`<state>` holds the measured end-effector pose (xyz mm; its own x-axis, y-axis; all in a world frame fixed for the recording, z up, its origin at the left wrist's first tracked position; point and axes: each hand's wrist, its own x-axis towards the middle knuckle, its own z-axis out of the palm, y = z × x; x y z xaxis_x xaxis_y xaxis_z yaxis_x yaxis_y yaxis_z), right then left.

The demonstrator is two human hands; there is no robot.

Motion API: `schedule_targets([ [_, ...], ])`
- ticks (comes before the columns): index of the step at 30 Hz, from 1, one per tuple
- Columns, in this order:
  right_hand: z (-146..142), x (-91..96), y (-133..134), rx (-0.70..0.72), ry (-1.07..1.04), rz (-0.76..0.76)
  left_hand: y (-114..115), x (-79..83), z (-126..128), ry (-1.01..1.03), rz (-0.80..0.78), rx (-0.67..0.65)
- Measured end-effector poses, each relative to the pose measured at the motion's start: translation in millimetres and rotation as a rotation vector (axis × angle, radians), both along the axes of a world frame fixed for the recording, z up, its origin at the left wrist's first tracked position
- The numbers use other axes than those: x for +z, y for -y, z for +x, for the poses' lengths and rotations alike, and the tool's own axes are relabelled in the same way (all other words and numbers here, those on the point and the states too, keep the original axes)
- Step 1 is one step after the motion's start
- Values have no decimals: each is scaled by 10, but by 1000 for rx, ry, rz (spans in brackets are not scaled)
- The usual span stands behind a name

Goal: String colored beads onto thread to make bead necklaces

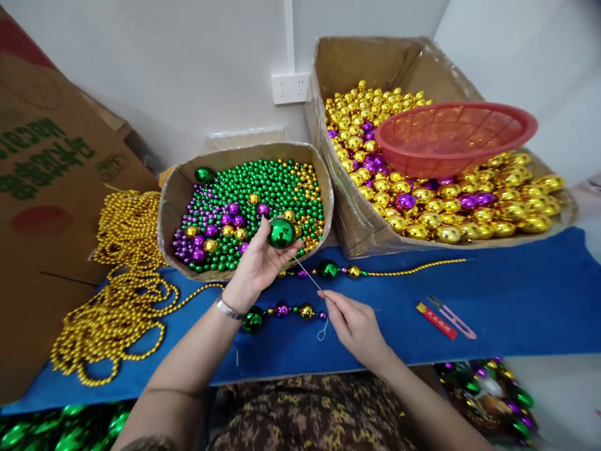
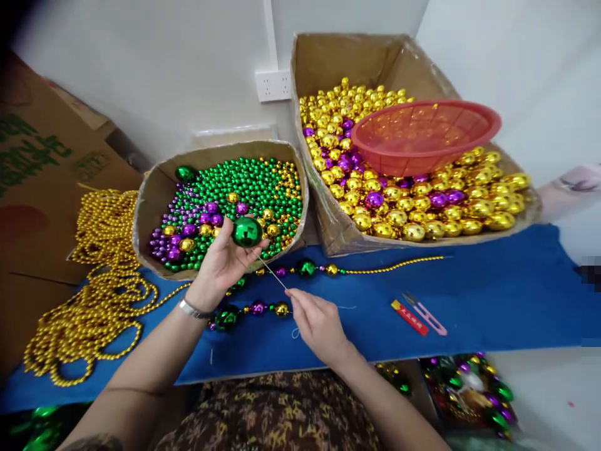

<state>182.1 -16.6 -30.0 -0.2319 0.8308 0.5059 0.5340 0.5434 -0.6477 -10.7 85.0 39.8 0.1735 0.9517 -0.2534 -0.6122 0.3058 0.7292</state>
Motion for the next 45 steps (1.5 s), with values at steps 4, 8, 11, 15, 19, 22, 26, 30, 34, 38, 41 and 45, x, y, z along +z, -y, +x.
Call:
schedule_targets([
  [4,50,-30,73,-24,31,-3,78,-26,154,81,-79,60],
  [8,91,-20,106,-54,52,-1,115,-11,207,114,-68,91],
  [11,96,-12,112,-53,51,13,125,-6,201,91,-67,72],
  [15,72,-12,101,-46,51,12,174,-46,217,47,-29,69],
  [19,40,10,70,-76,43,-17,307,-150,281,-25,140,18],
  [22,41,24,62,-88,20,-39,389,-226,299,-49,219,-20],
  [26,62,5,74,-68,3,-54,456,-298,283,-24,172,-86],
  [30,65,-39,69,-57,15,-27,587,-385,318,-71,177,-127],
  [34,105,-56,79,-81,50,-13,628,-354,270,-237,295,-205],
  [38,201,-34,111,-144,75,-5,356,-156,-36,-551,418,19],
  [41,235,-19,118,-163,75,-11,24,-84,-315,-905,535,91],
  [45,205,-23,101,-149,55,-2,-377,-192,-491,-1641,690,-156],
])
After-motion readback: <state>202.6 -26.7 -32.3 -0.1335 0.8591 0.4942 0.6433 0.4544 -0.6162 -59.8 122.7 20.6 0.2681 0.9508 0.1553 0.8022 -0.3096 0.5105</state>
